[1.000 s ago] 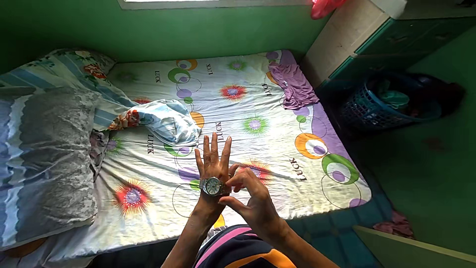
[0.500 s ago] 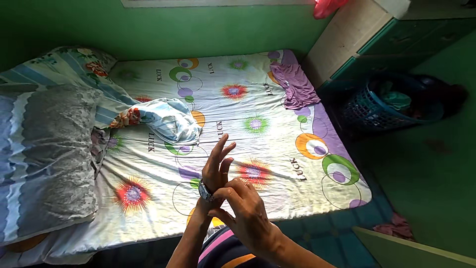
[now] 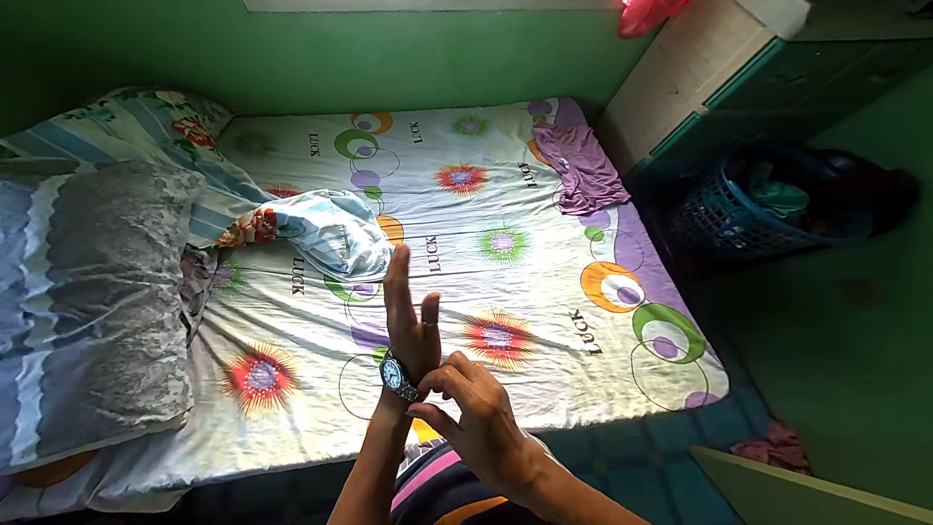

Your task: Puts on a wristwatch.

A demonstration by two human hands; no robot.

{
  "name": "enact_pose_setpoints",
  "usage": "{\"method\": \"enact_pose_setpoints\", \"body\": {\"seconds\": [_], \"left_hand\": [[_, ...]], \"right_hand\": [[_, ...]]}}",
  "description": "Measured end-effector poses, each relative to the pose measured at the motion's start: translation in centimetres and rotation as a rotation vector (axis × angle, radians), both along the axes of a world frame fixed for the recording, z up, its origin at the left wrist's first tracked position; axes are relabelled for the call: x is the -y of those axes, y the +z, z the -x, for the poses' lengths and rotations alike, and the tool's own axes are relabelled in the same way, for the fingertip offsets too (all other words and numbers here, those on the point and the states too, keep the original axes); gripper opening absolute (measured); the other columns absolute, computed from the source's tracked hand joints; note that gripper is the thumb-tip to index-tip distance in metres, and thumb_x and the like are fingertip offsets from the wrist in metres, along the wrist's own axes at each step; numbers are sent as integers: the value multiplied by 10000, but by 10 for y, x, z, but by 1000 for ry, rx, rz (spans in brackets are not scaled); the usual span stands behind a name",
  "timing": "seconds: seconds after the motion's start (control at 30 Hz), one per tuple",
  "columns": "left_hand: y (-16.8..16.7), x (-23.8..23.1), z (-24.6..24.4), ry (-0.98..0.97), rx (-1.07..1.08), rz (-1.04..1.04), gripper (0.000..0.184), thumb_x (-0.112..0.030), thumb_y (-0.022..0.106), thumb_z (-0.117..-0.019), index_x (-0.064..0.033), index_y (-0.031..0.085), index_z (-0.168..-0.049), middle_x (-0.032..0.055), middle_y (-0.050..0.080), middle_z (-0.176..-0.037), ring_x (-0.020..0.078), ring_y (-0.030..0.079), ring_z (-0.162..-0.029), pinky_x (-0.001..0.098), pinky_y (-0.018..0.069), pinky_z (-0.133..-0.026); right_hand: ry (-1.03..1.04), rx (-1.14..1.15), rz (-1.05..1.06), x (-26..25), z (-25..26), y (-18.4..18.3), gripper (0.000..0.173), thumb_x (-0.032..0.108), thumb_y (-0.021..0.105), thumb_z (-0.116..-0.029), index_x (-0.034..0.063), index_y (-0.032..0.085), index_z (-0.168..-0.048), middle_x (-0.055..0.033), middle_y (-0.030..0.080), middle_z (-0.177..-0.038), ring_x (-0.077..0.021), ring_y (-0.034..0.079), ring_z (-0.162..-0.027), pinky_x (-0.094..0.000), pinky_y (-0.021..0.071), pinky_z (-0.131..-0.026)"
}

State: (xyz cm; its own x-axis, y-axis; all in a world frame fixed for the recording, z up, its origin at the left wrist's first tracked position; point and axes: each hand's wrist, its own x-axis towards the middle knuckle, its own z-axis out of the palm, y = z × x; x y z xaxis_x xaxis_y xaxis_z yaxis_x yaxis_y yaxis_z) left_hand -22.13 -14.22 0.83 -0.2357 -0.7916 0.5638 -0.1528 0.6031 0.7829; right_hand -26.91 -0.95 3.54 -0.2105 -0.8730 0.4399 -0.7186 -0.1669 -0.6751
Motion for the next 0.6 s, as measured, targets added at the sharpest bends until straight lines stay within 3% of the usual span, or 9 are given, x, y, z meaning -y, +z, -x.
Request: {"method": "enact_pose_setpoints", "body": {"seconds": [0.1,0.2,0.4,0.47,0.57,0.6], "left_hand": [[-12,4,4,121,292,199,638,-487,471,-1048,-30,483,-1492,274,429,-1546,429,402,-1447,634,324,-1135],[-23,2,8,221,445,241,650,-531,454,-1028,-76,513,-1489,291,425,-1544,491,376,-1447,687,293,-1114],[-30,-13,12,136,558,163,628,-467,487,-1023,-74,492,-1512,283,367,-1588,528,327,-1462,744,229,-1121],[-34,-13,12,80,486,126,580,-362,543,-1015,-47,501,-1500,310,369,-1574,528,354,-1448,694,269,-1142],[-37,-11,10,-83,231,9,503,-176,595,-1008,47,514,-1451,325,420,-1530,417,500,-1382,453,421,-1140],[-36,-11,11,-138,139,-49,488,-127,594,-1003,85,509,-1434,323,443,-1512,381,517,-1375,406,436,-1132]], "right_hand": [[-65,-41,-27,2,0,-3,316,396,717,-914,83,674,-897,-24,603,-752,-113,570,-631,-245,466,-569],[-63,-42,-69,3,-2,-3,304,362,735,-895,65,676,-877,-40,602,-757,-120,573,-618,-238,476,-547],[30,31,-66,-4,-15,-10,245,273,766,-874,56,658,-832,-66,621,-814,-108,595,-623,-215,503,-529],[77,220,-174,-6,-8,-9,247,250,758,-904,21,667,-883,-68,623,-806,-90,568,-598,-212,496,-530],[101,515,-336,-8,1,-10,242,244,758,-908,25,657,-914,-22,625,-732,-30,535,-550,-180,472,-521],[105,561,-356,-9,2,-11,238,238,759,-910,21,666,-938,-20,640,-751,-21,556,-574,-172,484,-541]]}}
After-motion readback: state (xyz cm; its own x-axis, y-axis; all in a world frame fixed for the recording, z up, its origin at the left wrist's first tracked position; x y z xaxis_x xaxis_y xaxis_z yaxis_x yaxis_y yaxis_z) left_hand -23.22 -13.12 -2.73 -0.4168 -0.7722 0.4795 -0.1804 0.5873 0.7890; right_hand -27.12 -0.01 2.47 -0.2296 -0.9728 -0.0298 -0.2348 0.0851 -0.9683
